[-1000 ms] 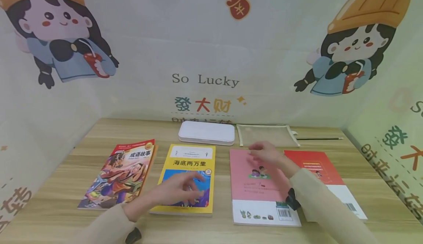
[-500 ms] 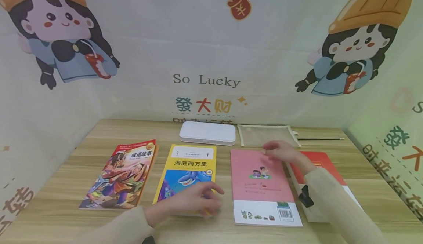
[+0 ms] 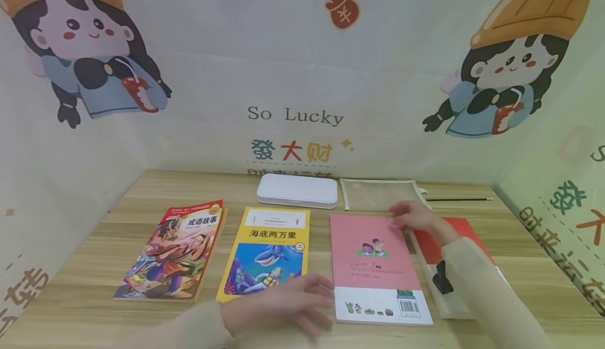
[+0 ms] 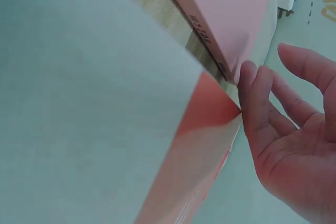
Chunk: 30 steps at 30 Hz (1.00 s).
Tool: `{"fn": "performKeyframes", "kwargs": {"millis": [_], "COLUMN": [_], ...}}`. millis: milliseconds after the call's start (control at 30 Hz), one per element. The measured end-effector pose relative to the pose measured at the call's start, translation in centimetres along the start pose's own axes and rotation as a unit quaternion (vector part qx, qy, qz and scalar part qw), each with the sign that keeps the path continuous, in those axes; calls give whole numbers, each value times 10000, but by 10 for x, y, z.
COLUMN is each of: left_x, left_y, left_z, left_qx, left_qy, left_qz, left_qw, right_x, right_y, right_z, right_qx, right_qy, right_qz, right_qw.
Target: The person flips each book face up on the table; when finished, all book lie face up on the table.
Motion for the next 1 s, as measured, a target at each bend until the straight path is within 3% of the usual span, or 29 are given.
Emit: {"fn": "performKeyframes", "kwargs": {"millis": [267, 567, 800, 1000], "left_x": [9, 15, 16, 15], "left_y": [-8, -10, -11, -9], "left_z": [-3, -8, -9, -8], "left_qx": [-52, -35, -158, -261], "left_qy": [503, 797, 764, 596], "left_qz": [483, 935, 861, 719], "left_qw": [9976, 9924, 9932, 9953], "right_x": [1, 0, 0, -7], "right_y": [5, 5, 5, 4], "right_z": [0, 0, 1, 5], "right_qx": [482, 621, 621, 447], "right_qy": [48, -33, 11, 359], "right_qz": [-329, -284, -242, -367], "right_qw": [9983, 9977, 9978, 9977]}}
Point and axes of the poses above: each hand's wrist, its own z-axis away from the middle knuckle, its own x-axis out of the palm, y = z × x, the point moved 4 cm from there along -z, towards the middle knuckle, and after that the axes turned 10 degrees about -y, right-handed, at the moved point
